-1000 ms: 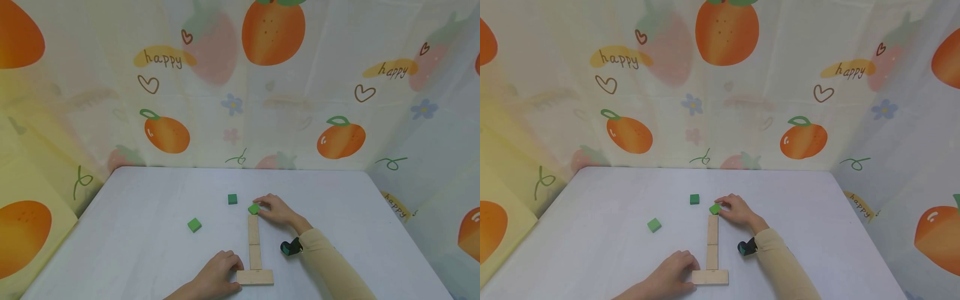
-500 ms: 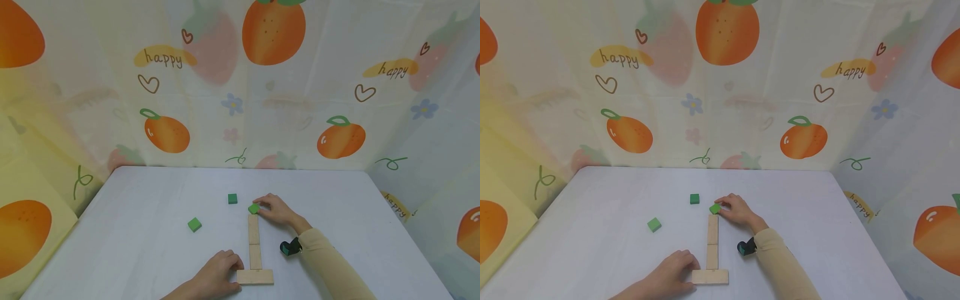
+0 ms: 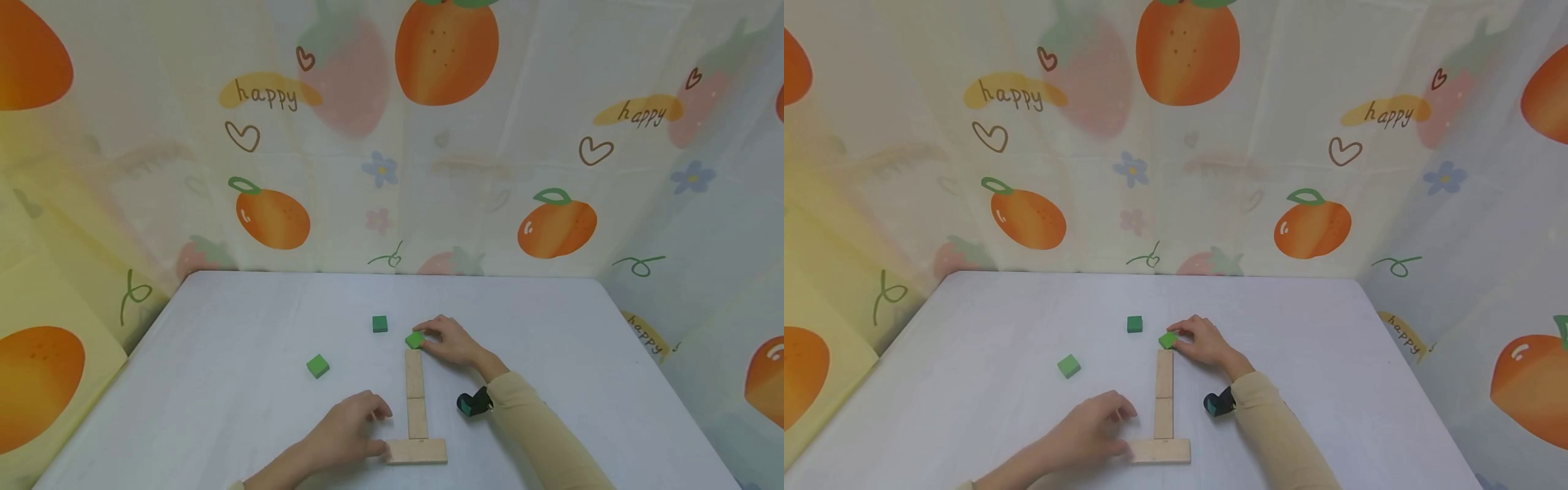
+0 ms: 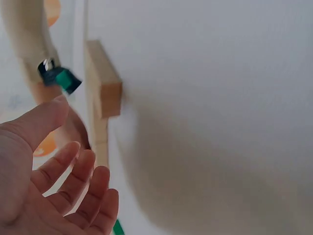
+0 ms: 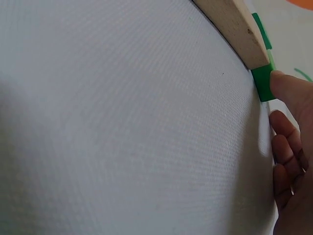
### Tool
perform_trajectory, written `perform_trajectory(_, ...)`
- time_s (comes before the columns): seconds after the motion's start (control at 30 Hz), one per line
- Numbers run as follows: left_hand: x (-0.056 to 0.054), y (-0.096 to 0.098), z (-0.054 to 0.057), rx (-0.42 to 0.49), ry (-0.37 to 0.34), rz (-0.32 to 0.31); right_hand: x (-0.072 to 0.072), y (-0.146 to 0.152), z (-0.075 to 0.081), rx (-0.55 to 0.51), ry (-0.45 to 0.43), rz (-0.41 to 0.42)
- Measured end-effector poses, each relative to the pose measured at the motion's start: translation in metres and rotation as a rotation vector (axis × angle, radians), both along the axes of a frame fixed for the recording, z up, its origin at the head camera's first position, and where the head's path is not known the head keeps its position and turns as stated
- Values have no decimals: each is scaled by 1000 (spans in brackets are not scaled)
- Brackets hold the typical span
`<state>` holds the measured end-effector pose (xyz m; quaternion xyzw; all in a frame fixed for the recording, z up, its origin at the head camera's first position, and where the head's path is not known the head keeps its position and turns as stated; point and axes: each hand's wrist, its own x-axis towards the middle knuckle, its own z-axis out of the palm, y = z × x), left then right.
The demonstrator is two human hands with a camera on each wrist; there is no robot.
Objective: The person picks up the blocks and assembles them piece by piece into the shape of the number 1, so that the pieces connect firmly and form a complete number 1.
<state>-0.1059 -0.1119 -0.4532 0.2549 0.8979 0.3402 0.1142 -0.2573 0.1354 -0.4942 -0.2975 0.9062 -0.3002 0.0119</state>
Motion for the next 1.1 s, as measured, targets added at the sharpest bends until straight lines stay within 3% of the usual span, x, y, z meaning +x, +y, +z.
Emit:
perform_trajectory(0.23, -13, -14, 11, 2, 88, 131, 0, -1, -1, 2, -12, -3)
perform_trajectory(0.43, -26, -31, 15, -4, 190, 303, 1, -1, 0, 3, -20, -5)
perform_trajectory(0.63, -41, -52, 15, 1, 206, 441, 1, 0, 0, 4, -5, -3)
perform_trajectory(0.9, -54, -72, 7, -48, 191, 483, -1, 1, -2, -4, -18, -8)
perform_trajectory(1.1, -60, -80, 0, -80, 134, 504, -1, 1, -2, -7, -34, -11)
